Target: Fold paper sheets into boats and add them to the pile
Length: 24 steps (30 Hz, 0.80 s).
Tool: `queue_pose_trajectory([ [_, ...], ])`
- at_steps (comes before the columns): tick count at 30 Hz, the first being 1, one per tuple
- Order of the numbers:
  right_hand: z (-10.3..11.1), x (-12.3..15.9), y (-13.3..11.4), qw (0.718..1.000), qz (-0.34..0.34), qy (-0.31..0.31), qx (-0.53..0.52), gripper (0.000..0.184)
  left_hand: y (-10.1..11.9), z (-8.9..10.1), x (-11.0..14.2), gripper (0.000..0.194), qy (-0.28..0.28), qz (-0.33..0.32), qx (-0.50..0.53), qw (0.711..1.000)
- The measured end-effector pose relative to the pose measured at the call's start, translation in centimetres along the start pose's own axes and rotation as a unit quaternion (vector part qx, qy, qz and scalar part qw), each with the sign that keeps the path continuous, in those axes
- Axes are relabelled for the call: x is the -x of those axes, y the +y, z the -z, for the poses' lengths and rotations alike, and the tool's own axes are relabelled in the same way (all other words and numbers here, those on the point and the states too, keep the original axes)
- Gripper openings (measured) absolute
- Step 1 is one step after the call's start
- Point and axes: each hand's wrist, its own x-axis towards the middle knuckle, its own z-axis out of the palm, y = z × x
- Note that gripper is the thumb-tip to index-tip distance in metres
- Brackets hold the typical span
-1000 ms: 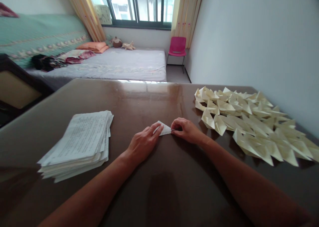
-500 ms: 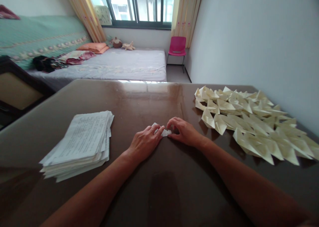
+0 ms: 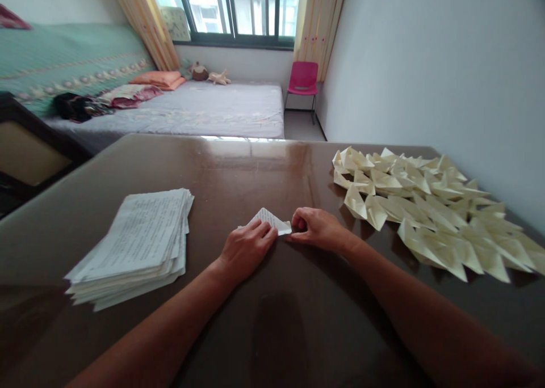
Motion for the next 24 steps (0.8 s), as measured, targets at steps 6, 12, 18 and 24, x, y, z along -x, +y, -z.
queue_pose_trajectory([
  [6, -0.5, -0.3, -0.2, 0.998, -0.022, 0.014, -0.063, 0.021, 0.3, -0.2, 0.0, 0.014, 0.014, 0.019, 0.000, 1.000],
  [12, -1.0, -0.5, -0.1, 0.996, 0.007, 0.046, -0.071, 0.015, 0.2, -0.5, -0.1, 0.016, -0.011, 0.032, 0.014, 0.999],
  [18, -0.4, 0.1, -0.1, 0.992, 0.117, 0.040, 0.014, 0.019, 0.1, -0.8, -0.2, 0.022, -0.027, 0.054, 0.024, 0.998],
  [24, -0.3, 0.1, -0.1, 0.990, 0.127, 0.041, 0.035, 0.027, 0.3, -1.1, -0.2, 0.033, -0.010, 0.078, 0.038, 0.996],
])
